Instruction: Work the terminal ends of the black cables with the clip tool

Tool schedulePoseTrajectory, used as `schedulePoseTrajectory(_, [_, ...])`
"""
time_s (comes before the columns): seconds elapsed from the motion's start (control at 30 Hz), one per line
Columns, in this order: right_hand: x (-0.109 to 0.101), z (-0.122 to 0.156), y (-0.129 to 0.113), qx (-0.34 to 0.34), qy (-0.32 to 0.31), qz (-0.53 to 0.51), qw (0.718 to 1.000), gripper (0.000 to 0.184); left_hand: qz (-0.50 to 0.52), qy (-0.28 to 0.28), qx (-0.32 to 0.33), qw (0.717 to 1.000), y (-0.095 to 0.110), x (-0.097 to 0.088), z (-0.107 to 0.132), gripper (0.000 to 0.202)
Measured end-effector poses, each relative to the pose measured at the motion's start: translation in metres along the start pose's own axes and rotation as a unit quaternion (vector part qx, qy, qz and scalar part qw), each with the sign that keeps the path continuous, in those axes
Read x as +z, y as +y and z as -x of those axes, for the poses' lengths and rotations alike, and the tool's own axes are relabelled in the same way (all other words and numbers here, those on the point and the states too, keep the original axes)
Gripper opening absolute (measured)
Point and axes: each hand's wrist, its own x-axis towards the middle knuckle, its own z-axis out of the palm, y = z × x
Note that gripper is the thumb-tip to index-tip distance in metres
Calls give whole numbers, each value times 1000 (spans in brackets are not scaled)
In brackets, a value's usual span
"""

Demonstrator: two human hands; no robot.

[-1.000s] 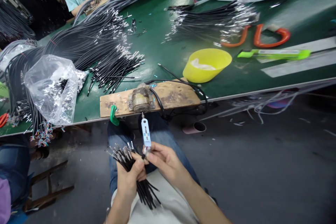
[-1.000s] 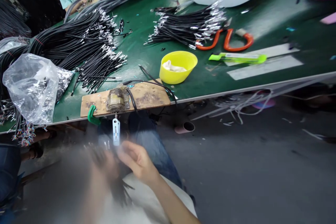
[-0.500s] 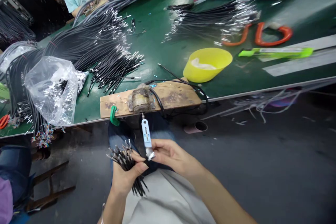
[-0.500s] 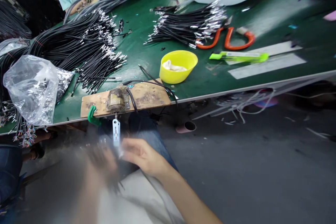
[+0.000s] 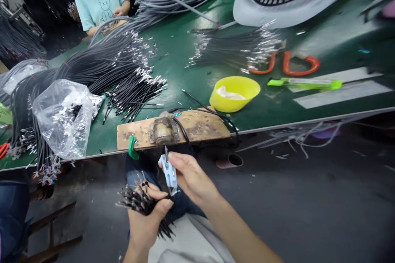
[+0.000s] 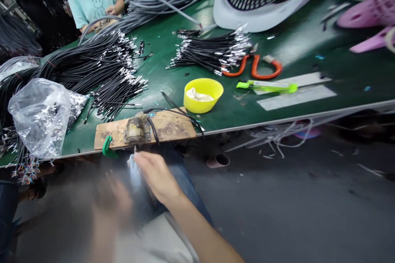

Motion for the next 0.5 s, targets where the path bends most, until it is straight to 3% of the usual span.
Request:
schedulePoseTrajectory(0.13, [-1, 0, 11, 1, -14, -48, 999, 41, 9, -12, -11, 1000, 0, 6, -3, 7])
schedulePoseTrajectory(0.3, [-21, 2, 26, 0, 15, -43, 999, 50, 12, -14, -26, 999, 0, 4, 2, 6])
schedulePoseTrajectory(0.43, [-37, 22, 27, -95, 7, 82, 992, 49, 14, -32, -54, 998, -1, -1, 8, 7])
schedulePoseTrajectory(0.5, [-39, 35, 25, -155, -24, 205, 966, 43, 20, -47, -78, 996, -3, -4, 11, 8])
